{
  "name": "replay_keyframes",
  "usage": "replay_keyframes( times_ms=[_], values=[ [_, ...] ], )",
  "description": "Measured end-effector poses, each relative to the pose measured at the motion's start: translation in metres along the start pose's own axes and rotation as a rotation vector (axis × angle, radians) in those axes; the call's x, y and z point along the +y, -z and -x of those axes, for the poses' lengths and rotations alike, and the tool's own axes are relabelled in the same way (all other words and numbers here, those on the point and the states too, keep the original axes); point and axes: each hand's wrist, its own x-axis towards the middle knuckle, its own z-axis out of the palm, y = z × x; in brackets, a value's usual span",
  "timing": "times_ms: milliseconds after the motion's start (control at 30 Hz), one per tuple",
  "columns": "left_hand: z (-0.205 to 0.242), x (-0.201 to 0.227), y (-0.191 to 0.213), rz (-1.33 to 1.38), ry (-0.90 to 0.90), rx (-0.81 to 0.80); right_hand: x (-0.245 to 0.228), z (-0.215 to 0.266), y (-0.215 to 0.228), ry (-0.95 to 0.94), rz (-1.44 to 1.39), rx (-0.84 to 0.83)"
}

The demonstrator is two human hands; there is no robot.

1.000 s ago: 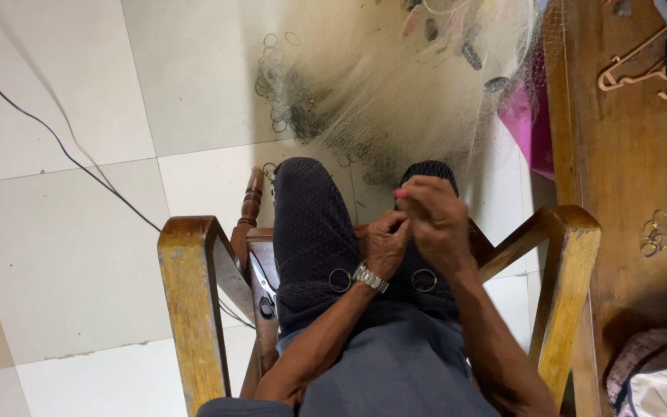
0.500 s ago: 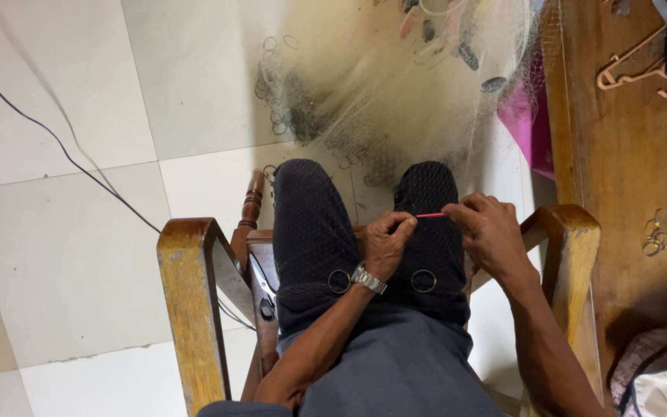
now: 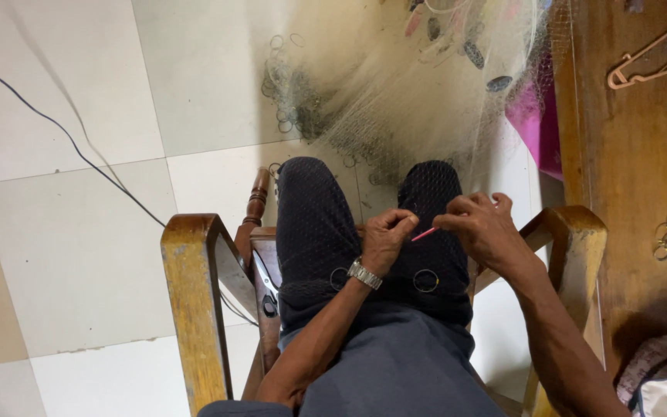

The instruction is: Repairing a fishing net using a netting needle

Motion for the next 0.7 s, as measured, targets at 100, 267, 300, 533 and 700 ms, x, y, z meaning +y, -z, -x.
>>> replay_keyframes(
  times_ms=[100,267,300,533,700],
  values=[
    [0.001,-0.001,0.000,0.039,0.054,0.006,-0.003,0.003,0.003,0.066,-0.239,0.036],
    [0.001,0.000,-0.001,0.021,0.021,-0.018,-0.003,-0.002,-0.030,0.102,-0.493,0.242],
    [0.001,-0.004,0.001,0.019,-0.010,-0.027,-0.005,-0.003,-0.037,0.057,-0.615,0.321],
    [-0.002,-0.003,-0.002,0.031,-0.066,-0.010,-0.043,-0.023,-0.023,0.137,-0.633,0.505],
    [-0.020,-0.060,-0.013,-0.206,0.198,0.124,-0.119,-0.013,0.014,0.511,-0.592,0.549]
  ],
)
